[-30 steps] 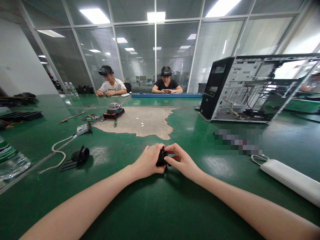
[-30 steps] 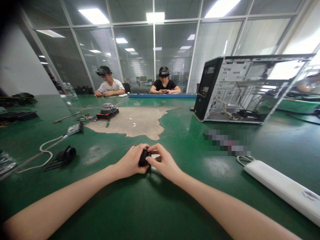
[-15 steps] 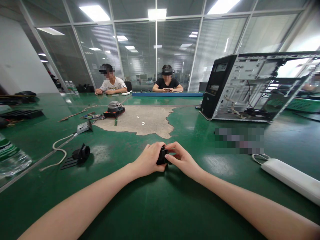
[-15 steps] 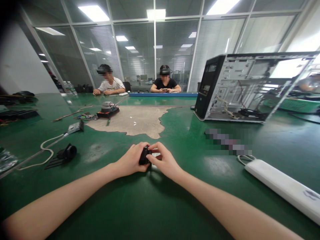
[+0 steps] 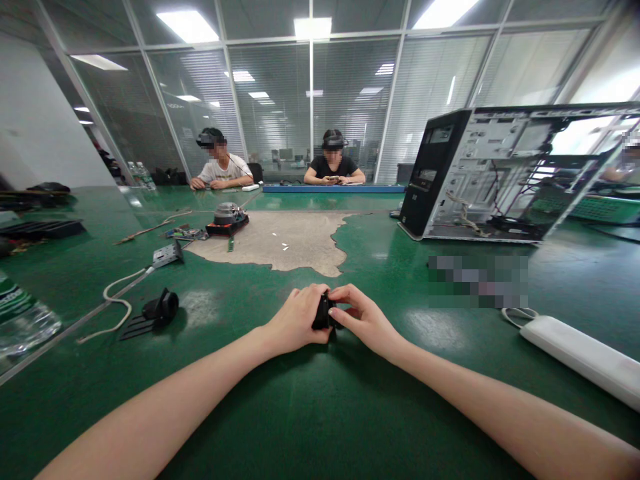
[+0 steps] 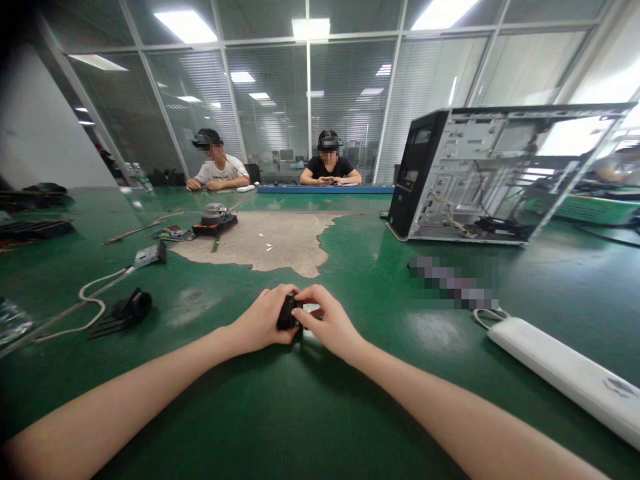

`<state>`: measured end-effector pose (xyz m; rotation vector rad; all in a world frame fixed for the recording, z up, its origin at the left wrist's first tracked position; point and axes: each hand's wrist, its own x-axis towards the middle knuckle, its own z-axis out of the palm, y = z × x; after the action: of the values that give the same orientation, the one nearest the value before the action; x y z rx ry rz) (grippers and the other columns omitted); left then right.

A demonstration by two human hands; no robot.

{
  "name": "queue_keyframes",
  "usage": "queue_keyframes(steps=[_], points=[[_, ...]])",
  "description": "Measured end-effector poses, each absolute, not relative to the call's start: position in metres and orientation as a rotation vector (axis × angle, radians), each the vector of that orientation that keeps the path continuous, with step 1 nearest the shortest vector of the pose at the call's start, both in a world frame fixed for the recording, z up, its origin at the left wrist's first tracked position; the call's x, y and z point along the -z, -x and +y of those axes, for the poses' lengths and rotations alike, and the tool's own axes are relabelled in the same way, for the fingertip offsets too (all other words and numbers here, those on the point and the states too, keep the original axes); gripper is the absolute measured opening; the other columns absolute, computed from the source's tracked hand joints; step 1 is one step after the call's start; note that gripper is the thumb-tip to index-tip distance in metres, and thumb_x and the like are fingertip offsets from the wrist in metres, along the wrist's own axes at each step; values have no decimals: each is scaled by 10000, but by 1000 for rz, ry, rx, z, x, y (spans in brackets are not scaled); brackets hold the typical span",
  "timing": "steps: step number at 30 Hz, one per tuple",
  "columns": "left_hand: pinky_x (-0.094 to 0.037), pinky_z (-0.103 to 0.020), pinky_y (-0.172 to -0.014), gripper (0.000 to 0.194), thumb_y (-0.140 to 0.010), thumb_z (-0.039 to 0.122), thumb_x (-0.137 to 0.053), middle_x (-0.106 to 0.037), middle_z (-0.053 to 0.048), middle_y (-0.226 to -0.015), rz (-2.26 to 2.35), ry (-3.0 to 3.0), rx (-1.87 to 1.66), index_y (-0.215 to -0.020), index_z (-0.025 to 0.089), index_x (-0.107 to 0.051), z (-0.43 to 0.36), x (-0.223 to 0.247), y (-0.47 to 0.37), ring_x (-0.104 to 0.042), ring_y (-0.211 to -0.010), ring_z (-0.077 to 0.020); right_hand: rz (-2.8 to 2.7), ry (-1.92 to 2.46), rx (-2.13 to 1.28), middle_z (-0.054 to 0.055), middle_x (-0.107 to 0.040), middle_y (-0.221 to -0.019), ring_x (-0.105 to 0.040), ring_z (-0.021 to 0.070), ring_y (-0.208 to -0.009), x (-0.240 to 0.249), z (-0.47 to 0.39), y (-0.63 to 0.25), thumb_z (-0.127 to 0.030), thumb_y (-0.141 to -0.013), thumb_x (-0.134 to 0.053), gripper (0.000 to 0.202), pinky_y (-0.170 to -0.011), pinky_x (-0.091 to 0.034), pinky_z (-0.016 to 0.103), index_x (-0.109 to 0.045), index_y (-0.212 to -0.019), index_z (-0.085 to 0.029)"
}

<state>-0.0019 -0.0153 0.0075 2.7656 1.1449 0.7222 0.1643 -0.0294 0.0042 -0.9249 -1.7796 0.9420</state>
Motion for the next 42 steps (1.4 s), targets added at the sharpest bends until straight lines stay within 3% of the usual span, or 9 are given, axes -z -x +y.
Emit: queue_keyframes(steps=[7,14,18,23,30,36,42], points=[[-375,-371,-769,548,-640,281,-575,-486,-74,-1025,1128,-2767,-735,-1107,183,-305,-14,-6,2,-493,-930,-243,-1801,980,-1075,25,-558,-883,-558,158,-834,-2,-27,-166,-254,-765,-519,222,-709,-480,310,-474,-975,-202],[-378,-374,-767,549,-635,276,-577,-487,-73,-1030,1137,-2762,-735,-1107,189,-309,-15,-7,2,-501,-926,-246,-1793,907,-932,30,-520,-945,-532,166,-903,-4,-29,-165,-243,-743,-545,139,-699,-480,279,-509,-871,-201],[-382,-375,-762,551,-631,270,-579,-491,-71,-1017,1147,-2760,-733,-1106,187,-313,-14,-6,2,-503,-915,-245,-1775,948,-973,35,-518,-960,-517,172,-942,-3,-29,-164,-232,-744,-539,199,-684,-487,276,-480,-932,-207],[-380,-376,-769,562,-627,272,-586,-491,-70,-1024,1137,-2759,-733,-1108,187,-309,-14,-6,3,-498,-923,-244,-1809,988,-1039,31,-534,-918,-545,152,-854,-2,-29,-164,-215,-761,-514,227,-678,-489,283,-452,-979,-201],[-378,-379,-775,553,-629,269,-581,-489,-72,-1032,1151,-2759,-727,-1104,191,-310,-14,-6,2,-499,-928,-244,-1851,933,-846,33,-514,-935,-527,158,-902,-3,-30,-166,-214,-757,-527,149,-695,-479,275,-494,-902,-197],[-378,-371,-767,563,-618,268,-590,-493,-69,-1012,1147,-2756,-732,-1102,181,-316,-13,-4,2,-499,-915,-242,-1799,1005,-961,42,-534,-953,-536,164,-902,-4,-30,-164,-219,-749,-531,245,-678,-488,281,-463,-983,-201],[-371,-373,-777,574,-619,269,-592,-489,-71,-1040,1145,-2756,-746,-1111,192,-307,-13,-3,2,-493,-936,-244,-1832,960,-980,21,-538,-892,-544,150,-853,-3,-30,-165,-219,-753,-526,199,-656,-485,263,-478,-945,-199]])
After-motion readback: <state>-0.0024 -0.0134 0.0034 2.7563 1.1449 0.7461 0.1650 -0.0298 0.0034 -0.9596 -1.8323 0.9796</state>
